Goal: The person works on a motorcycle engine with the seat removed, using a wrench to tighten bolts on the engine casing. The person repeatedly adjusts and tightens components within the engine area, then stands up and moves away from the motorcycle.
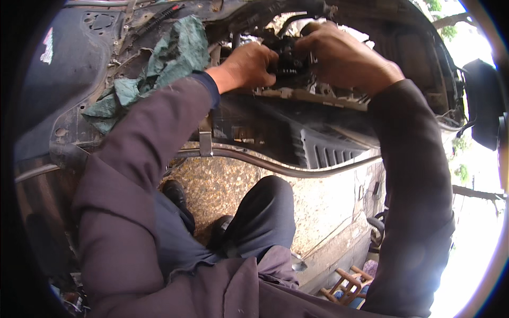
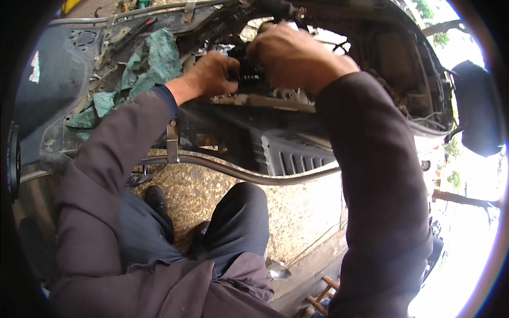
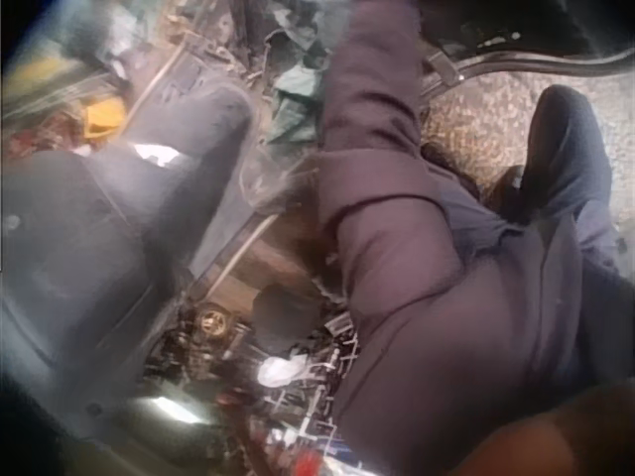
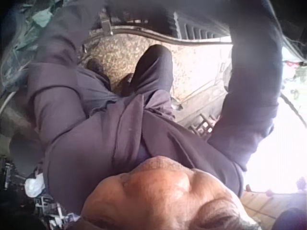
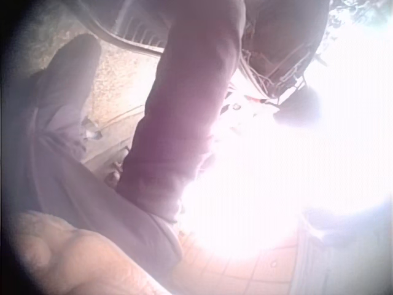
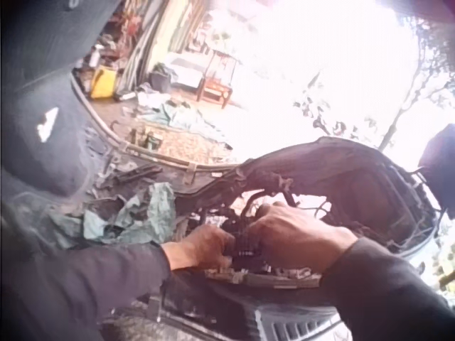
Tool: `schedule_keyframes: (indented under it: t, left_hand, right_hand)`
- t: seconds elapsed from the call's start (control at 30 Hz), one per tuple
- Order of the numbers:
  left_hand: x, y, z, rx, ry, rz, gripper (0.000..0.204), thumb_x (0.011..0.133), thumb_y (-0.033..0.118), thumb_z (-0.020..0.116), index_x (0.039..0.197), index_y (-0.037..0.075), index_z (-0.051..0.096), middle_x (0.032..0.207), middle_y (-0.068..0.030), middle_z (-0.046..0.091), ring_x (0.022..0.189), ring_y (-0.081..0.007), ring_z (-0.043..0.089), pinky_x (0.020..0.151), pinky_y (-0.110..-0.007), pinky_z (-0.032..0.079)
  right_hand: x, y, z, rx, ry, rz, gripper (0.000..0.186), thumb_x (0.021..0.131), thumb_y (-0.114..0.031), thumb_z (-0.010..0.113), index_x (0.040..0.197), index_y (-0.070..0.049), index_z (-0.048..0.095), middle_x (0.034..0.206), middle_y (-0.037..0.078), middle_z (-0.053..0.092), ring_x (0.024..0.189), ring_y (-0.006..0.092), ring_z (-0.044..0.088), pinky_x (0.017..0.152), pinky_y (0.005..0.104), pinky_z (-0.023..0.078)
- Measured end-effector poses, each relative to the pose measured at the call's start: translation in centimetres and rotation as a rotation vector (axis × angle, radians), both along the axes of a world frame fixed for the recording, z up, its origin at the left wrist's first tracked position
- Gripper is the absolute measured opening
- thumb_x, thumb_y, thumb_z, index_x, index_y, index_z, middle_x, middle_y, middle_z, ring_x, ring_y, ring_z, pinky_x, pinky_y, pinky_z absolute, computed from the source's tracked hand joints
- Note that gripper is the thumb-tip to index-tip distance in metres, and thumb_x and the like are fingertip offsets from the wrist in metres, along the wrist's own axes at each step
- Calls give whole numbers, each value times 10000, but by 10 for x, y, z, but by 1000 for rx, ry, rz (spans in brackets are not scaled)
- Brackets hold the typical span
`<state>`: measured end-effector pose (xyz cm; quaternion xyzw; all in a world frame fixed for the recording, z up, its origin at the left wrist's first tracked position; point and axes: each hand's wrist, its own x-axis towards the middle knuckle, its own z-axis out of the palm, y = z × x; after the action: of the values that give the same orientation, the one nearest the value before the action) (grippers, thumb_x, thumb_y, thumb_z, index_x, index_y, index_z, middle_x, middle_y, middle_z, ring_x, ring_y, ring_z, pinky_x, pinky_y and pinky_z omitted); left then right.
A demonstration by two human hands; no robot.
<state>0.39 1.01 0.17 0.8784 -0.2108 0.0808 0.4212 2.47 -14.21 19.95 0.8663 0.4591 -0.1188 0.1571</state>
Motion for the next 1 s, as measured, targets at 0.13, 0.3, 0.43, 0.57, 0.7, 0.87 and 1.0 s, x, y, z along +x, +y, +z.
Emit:
schedule_keyframes:
  t: [0.13,0.3,0.43,0.57,0.7,0.87,1.0]
  left_hand:
    - [-4,-4,1,-41,16,63,206,711,178,756,865,42,734,808,-168,720,754,-307,715,712,-384,567]
    - [-5,-5,0,-34,98,103,337,702,271,768,968,64,765,944,-189,738,947,-379,711,841,-448,576]
    - [-10,-1,8,-55,130,113,336,707,269,766,979,71,769,965,-184,743,964,-375,713,855,-446,581]
    - [-11,0,15,7,185,89,311,739,246,743,1014,108,786,1017,-168,759,1014,-347,725,905,-442,582]
    - [-9,0,10,18,145,100,296,718,268,765,950,86,779,969,-185,749,975,-365,720,872,-445,584]
    - [-7,-3,0,-93,99,115,264,707,275,785,879,75,772,907,-193,741,923,-381,720,840,-448,587]
    - [-9,0,3,-110,87,94,246,704,256,791,866,73,770,901,-195,741,909,-381,722,817,-454,591]
  right_hand:
    - [6,2,-16,-11,59,58,327,775,-10,666,1060,-141,762,1095,147,639,1140,356,587,954,455,509]
    - [7,2,-36,57,50,145,399,803,-143,751,1187,-249,779,1175,134,632,1205,370,555,1033,448,470]
    - [9,4,-45,47,57,196,361,767,-265,820,1127,-238,801,1229,125,627,1258,362,520,1057,451,449]
    - [10,6,-52,35,6,233,344,782,-268,811,1118,-197,796,1300,134,586,1302,371,481,1069,471,436]
    - [15,9,-58,6,24,245,304,786,-228,792,1083,-164,793,1273,154,579,1286,378,491,1050,478,459]
    - [18,10,-66,-42,33,206,275,782,-198,771,1055,-172,793,1212,145,587,1262,380,504,1016,470,488]
    - [17,9,-71,-35,-1,217,288,770,-199,767,1057,-189,795,1217,140,590,1291,391,478,1069,546,425]
